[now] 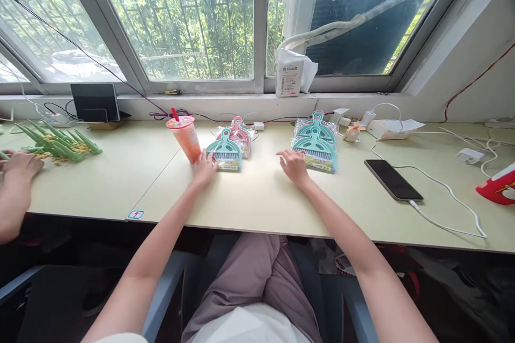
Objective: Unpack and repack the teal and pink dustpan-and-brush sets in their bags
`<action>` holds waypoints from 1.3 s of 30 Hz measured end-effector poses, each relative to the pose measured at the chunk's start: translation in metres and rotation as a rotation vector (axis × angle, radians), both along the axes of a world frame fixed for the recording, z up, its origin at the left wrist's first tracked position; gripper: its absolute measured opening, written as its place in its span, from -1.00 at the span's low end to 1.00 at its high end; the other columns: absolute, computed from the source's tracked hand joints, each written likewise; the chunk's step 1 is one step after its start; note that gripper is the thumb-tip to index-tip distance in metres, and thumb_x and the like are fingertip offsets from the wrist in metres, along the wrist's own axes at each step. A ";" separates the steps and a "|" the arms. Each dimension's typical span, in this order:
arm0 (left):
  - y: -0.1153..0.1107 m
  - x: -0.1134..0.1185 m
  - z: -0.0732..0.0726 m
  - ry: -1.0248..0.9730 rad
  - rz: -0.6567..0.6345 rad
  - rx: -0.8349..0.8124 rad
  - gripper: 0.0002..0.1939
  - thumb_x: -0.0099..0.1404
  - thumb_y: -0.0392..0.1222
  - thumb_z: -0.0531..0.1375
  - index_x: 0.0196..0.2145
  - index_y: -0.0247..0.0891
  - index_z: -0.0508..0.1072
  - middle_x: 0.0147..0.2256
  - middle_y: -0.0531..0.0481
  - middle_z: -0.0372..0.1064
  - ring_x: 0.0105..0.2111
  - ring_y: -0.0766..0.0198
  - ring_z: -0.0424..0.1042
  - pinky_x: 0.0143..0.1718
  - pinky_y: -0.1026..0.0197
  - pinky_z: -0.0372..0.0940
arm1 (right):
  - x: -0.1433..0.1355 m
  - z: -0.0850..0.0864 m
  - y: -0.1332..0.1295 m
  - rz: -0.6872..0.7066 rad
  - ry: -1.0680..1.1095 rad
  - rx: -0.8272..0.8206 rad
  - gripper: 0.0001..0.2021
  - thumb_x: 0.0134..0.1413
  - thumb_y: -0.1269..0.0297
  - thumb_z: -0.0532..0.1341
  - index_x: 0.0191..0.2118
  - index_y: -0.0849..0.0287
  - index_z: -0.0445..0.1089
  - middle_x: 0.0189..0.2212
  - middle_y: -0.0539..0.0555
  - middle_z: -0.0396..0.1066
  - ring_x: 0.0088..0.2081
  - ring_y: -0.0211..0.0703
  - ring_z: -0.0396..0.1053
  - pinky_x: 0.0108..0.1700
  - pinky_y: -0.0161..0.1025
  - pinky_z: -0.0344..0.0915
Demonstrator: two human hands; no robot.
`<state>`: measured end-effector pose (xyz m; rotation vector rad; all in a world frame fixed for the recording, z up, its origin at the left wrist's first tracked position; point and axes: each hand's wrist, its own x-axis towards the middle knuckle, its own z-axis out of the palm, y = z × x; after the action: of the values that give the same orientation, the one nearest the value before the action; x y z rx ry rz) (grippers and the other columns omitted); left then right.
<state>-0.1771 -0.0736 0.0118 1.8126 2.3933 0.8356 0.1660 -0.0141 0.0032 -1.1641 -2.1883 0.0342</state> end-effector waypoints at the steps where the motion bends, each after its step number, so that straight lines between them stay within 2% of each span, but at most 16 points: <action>1: -0.002 0.001 -0.003 -0.014 -0.022 0.013 -0.50 0.23 -0.20 0.15 0.14 -0.24 0.35 0.34 -0.27 0.00 0.34 -0.15 -0.01 0.32 -0.20 -0.05 | -0.015 -0.002 -0.005 0.050 0.001 -0.051 -0.73 0.29 0.40 0.04 -0.04 0.15 0.45 -0.06 0.18 0.49 0.01 0.08 0.38 0.15 0.01 0.14; 3: -0.004 0.008 -0.007 -0.073 -0.050 0.057 -0.61 0.21 -0.20 0.18 0.01 -0.17 0.45 0.31 -0.23 0.07 0.35 -0.13 -0.01 0.34 -0.17 -0.04 | -0.044 -0.007 -0.014 0.119 0.058 -0.156 -0.74 0.31 0.36 0.07 0.01 0.14 0.43 -0.07 0.16 0.51 0.00 0.05 0.41 0.13 -0.02 0.20; 6: -0.001 0.017 -0.006 -0.303 -0.006 0.123 -0.74 0.16 -0.21 0.24 -0.15 -0.16 0.50 0.25 -0.21 0.14 0.35 -0.09 0.00 0.33 -0.13 0.01 | -0.084 -0.014 -0.023 0.088 0.262 -0.424 -0.70 0.33 0.26 0.11 0.11 0.13 0.36 -0.11 0.15 0.54 -0.07 -0.01 0.48 0.00 -0.13 0.34; 8: 0.001 0.017 -0.003 -0.602 0.074 0.148 -0.63 0.13 -0.24 0.27 -0.07 -0.20 0.44 0.16 -0.25 0.24 0.29 -0.06 0.15 0.26 -0.14 0.14 | -0.102 -0.018 -0.024 0.026 0.392 -0.530 -0.66 0.28 0.23 0.17 0.13 0.13 0.33 -0.08 0.16 0.53 -0.07 0.00 0.49 -0.03 -0.12 0.37; 10: 0.004 0.015 0.001 -0.953 0.129 0.133 -0.49 0.10 -0.29 0.29 0.04 -0.26 0.36 0.03 -0.27 0.37 0.13 -0.04 0.37 0.12 -0.14 0.31 | -0.111 -0.020 -0.024 0.015 0.540 -0.556 -0.59 0.23 0.26 0.21 0.17 0.13 0.29 -0.06 0.15 0.52 -0.07 -0.01 0.49 -0.02 -0.11 0.39; 12: 0.006 0.013 0.006 -1.236 0.072 0.072 -0.49 0.09 -0.31 0.30 0.04 -0.29 0.37 -0.10 -0.25 0.47 -0.02 -0.03 0.49 0.00 -0.11 0.41 | -0.110 -0.019 -0.024 0.079 0.675 -0.544 -0.55 0.20 0.32 0.20 0.20 0.10 0.26 -0.05 0.13 0.51 -0.07 -0.04 0.49 -0.04 -0.13 0.42; 14: 0.008 0.015 0.012 -1.384 -0.085 0.022 -0.57 0.10 -0.28 0.32 -0.03 -0.27 0.45 -0.17 -0.21 0.52 -0.07 -0.04 0.52 -0.04 -0.08 0.45 | -0.103 -0.014 -0.024 0.148 0.754 -0.492 -0.53 0.18 0.36 0.16 0.21 0.09 0.23 -0.05 0.11 0.51 -0.08 -0.06 0.49 -0.06 -0.15 0.44; 17: 0.017 0.030 0.025 -1.435 -0.299 0.040 -0.59 0.10 -0.23 0.35 -0.05 -0.20 0.50 -0.17 -0.12 0.56 -0.02 -0.05 0.50 -0.02 -0.04 0.46 | -0.086 0.000 -0.024 0.120 0.729 -0.286 -0.49 0.20 0.39 0.09 0.26 0.09 0.14 0.05 0.14 0.44 0.05 -0.03 0.43 0.05 -0.09 0.39; 21: 0.046 0.071 0.038 -1.488 -0.500 0.003 -0.66 0.19 -0.19 0.30 -0.06 -0.24 0.51 -0.14 -0.15 0.55 0.02 -0.05 0.48 0.04 -0.05 0.42 | -0.064 0.017 -0.028 -0.176 0.505 0.077 -0.44 0.24 0.41 0.03 0.34 0.05 0.03 0.31 0.18 0.11 0.33 0.08 0.05 0.25 0.11 0.14; 23: 0.062 0.094 0.038 -1.539 -0.534 0.009 -0.68 0.25 -0.19 0.24 -0.03 -0.27 0.48 -0.13 -0.15 0.55 0.01 0.00 0.49 0.07 -0.04 0.40 | -0.057 0.020 -0.029 -0.193 0.333 0.170 -0.50 0.30 0.40 0.01 0.31 0.02 0.11 0.31 0.16 0.12 0.34 0.08 0.02 0.27 0.11 0.07; 26: 0.075 0.121 0.029 -1.606 -0.497 0.027 -0.72 0.31 -0.18 0.19 -0.04 -0.29 0.46 -0.14 -0.14 0.54 -0.02 0.07 0.50 0.08 -0.01 0.38 | -0.054 0.019 -0.029 -0.059 0.083 0.178 -0.70 0.38 0.35 -0.01 0.10 0.01 0.35 0.11 0.11 0.37 0.18 0.03 0.24 0.24 0.04 0.05; 28: 0.076 0.126 0.019 -1.640 -0.487 0.012 -0.73 0.32 -0.18 0.18 -0.05 -0.28 0.46 -0.14 -0.12 0.54 -0.06 0.11 0.51 0.06 0.00 0.39 | -0.055 0.015 -0.026 -0.056 -0.014 0.149 -0.73 0.42 0.29 -0.02 -0.03 0.04 0.42 -0.04 0.11 0.46 0.04 0.02 0.33 0.18 0.02 0.08; 31: 0.073 0.122 0.005 -1.672 -0.514 -0.023 -0.72 0.33 -0.19 0.18 -0.01 -0.23 0.44 -0.13 -0.09 0.53 -0.14 0.15 0.53 -0.02 0.02 0.43 | -0.056 0.011 -0.021 -0.089 -0.080 0.162 -0.74 0.42 0.24 -0.01 0.01 0.06 0.39 0.01 0.15 0.42 0.05 0.06 0.29 0.12 0.03 0.08; 34: 0.068 0.117 -0.001 -1.679 -0.543 -0.004 -0.69 0.34 -0.20 0.17 0.03 -0.21 0.44 -0.14 -0.08 0.53 -0.20 0.17 0.53 -0.08 0.06 0.44 | -0.056 0.010 -0.019 -0.039 -0.115 0.210 -0.77 0.41 0.19 0.04 -0.01 0.05 0.39 0.13 0.16 0.34 0.17 0.07 0.19 0.21 0.08 -0.04; 37: 0.067 0.117 -0.002 -1.701 -0.543 0.033 -0.65 0.33 -0.24 0.18 0.07 -0.19 0.43 -0.17 -0.04 0.54 -0.23 0.19 0.53 -0.10 0.08 0.43 | -0.054 0.008 -0.018 0.005 -0.132 0.219 -0.80 0.40 0.19 0.06 -0.13 0.08 0.41 0.01 0.13 0.42 0.11 0.02 0.24 0.28 0.08 -0.15; 39: 0.068 0.118 -0.001 -1.734 -0.549 0.042 -0.62 0.33 -0.24 0.20 0.10 -0.19 0.41 -0.16 -0.06 0.54 -0.21 0.17 0.53 -0.08 0.07 0.43 | -0.053 0.007 -0.018 -0.002 -0.139 0.225 -0.79 0.41 0.21 0.05 -0.15 0.09 0.42 -0.04 0.12 0.45 0.06 -0.01 0.28 0.27 0.05 -0.12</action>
<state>-0.0586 -0.0052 0.0109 0.7726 0.7273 1.3994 0.1126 -0.0320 0.0105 -1.0690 -2.2428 -0.2951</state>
